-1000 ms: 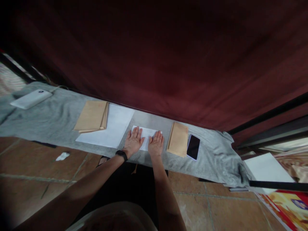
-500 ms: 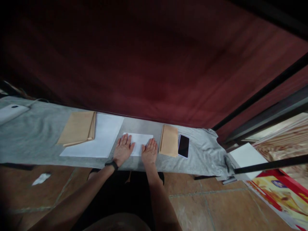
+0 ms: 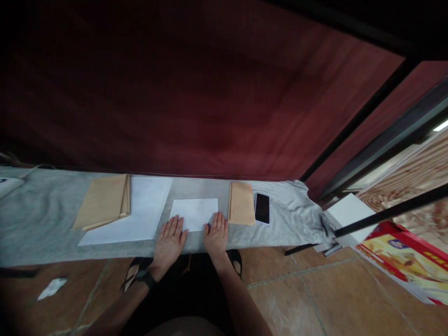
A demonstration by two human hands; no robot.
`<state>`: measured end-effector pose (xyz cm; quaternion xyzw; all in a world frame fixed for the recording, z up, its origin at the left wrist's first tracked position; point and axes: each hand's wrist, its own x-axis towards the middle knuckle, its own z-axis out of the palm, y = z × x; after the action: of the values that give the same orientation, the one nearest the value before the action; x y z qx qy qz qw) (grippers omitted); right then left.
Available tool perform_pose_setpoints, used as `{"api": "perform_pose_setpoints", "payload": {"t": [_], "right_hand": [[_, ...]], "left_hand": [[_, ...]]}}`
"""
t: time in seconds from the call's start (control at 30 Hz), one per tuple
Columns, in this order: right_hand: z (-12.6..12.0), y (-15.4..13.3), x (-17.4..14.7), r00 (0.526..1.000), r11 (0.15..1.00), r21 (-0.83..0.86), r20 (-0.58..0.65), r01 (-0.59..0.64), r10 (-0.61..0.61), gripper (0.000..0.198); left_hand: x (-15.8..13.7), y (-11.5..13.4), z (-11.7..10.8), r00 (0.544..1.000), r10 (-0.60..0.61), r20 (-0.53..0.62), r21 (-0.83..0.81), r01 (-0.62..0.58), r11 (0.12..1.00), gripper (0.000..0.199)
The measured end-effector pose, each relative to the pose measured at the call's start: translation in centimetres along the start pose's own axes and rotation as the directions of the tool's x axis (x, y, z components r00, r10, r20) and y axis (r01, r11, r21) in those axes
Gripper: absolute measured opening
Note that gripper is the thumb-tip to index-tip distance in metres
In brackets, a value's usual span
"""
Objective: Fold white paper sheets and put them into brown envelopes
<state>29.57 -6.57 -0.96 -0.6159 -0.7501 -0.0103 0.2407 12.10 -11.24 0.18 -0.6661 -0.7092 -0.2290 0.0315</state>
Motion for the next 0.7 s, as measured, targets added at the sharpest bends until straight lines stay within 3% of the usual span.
{"api": "perform_pose_setpoints", "payload": {"t": [0.17,0.27,0.37,0.57,0.7], "right_hand": [[-1.8,-0.7,2.4,0.987,0.988,0.072,0.095,-0.134,0.127,0.054],[-2.4,-0.9,4.2,0.95,0.944,0.154,0.162,-0.292,0.267,0.047],[-2.7,-0.7,5.3,0.923,0.9,0.224,0.187,-0.375,0.337,0.035],[-3.8,0.4,5.7,0.925,0.82,0.438,0.26,-0.369,0.277,0.006],[-6.1,-1.1,5.8,0.951,0.768,0.566,0.242,-0.299,0.192,0.012]], "left_hand": [[0.0,-0.1,0.3,0.999,0.028,0.015,0.013,-0.028,1.0,0.058],[0.1,-0.2,0.3,0.998,0.054,0.024,0.045,-0.055,0.997,0.058],[0.0,-0.6,0.1,0.997,0.076,0.031,0.063,-0.078,0.995,0.059],[-0.3,0.0,-0.4,0.991,0.132,0.02,0.096,-0.133,0.987,0.063],[0.2,2.6,-1.5,0.984,0.177,-0.015,0.036,-0.176,0.984,0.066]]}}
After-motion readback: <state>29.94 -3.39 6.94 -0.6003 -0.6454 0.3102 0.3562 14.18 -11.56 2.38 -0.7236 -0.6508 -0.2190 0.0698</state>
